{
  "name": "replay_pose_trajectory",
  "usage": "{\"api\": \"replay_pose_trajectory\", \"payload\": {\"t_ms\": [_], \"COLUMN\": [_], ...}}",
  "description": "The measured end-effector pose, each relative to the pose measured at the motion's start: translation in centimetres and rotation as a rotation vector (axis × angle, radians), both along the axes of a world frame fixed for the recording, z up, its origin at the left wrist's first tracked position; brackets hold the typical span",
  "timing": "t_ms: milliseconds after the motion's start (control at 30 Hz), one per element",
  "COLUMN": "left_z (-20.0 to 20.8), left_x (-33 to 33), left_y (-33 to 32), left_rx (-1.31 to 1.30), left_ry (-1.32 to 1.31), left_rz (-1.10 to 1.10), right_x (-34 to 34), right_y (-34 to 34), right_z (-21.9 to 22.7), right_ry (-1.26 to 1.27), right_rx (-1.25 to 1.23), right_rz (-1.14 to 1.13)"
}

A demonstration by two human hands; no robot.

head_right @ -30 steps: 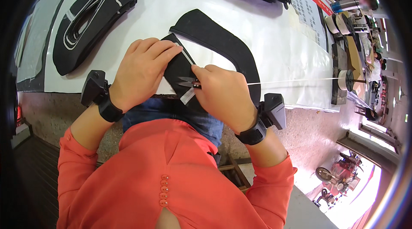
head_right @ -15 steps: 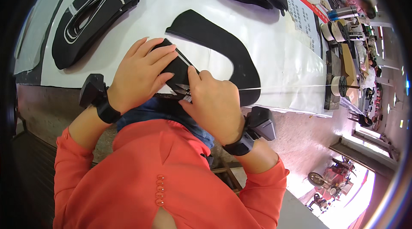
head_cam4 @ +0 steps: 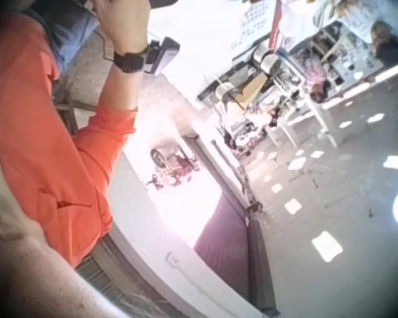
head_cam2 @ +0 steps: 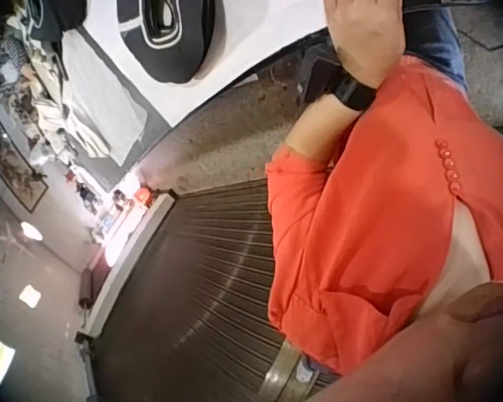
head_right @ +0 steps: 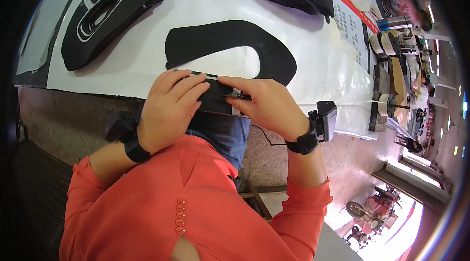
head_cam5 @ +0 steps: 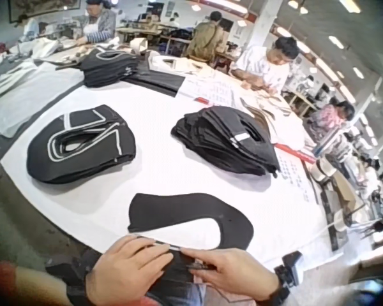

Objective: Using small snips to trim excess material from the edges of shoe upper components.

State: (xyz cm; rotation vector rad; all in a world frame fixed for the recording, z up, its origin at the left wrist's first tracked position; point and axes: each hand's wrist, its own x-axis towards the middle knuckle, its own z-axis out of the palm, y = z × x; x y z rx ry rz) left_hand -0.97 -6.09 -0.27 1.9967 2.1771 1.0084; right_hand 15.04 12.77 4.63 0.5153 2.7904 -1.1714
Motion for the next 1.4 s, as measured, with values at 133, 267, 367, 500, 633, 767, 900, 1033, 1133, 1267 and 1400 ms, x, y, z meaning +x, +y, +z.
{"api": "replay_pose_trajectory", "payload": {"t_ms": [133, 267, 367, 500, 633, 767, 900, 1033, 1133, 1267, 1400], "left_z": [-0.1, 0.1, 0.1, -0.2, -0.5, -0.6, -0.5, -0.4, -0.4, -0.3, -0.1], "left_x": [0.9, 1.1, 1.3, 1.5, 1.6, 1.5, 1.3, 1.3, 1.3, 1.3, 1.4], "left_y": [1.2, 1.7, 2.1, 1.8, 1.8, 1.7, 1.8, 1.9, 1.9, 1.8, 1.7], "left_rx": [0.012, 0.011, 0.045, 0.017, 0.023, 0.039, 0.053, 0.051, 0.047, 0.037, 0.017], "left_ry": [-0.03, 0.025, 0.03, 0.012, 0.033, 0.024, -0.003, -0.02, -0.017, -0.023, -0.015], "left_rz": [-0.039, -0.027, -0.002, 0.002, 0.012, 0.008, 0.002, -0.01, -0.004, -0.004, -0.003], "right_x": [0.5, 0.7, -0.3, -1.6, -2.1, -2.0, -1.7, -1.8, -2.3, -1.8, -0.4], "right_y": [1.1, 1.9, 1.7, 1.4, 0.9, 1.2, 1.8, 1.7, 1.5, 1.5, 1.7], "right_z": [0.3, 1.3, 1.5, -0.1, -0.2, 0.8, 1.2, 0.7, 1.6, 1.9, -1.0], "right_ry": [-0.06, -0.1, -0.15, 0.021, 0.212, -0.006, -0.178, -0.061, -0.023, -0.125, -0.1], "right_rx": [-0.097, 0.055, 0.12, 0.256, 0.055, -0.222, -0.06, -0.075, -0.207, -0.266, -0.211], "right_rz": [-0.155, -0.144, -0.162, -0.202, -0.222, -0.322, -0.287, -0.301, -0.339, -0.438, -0.454]}}
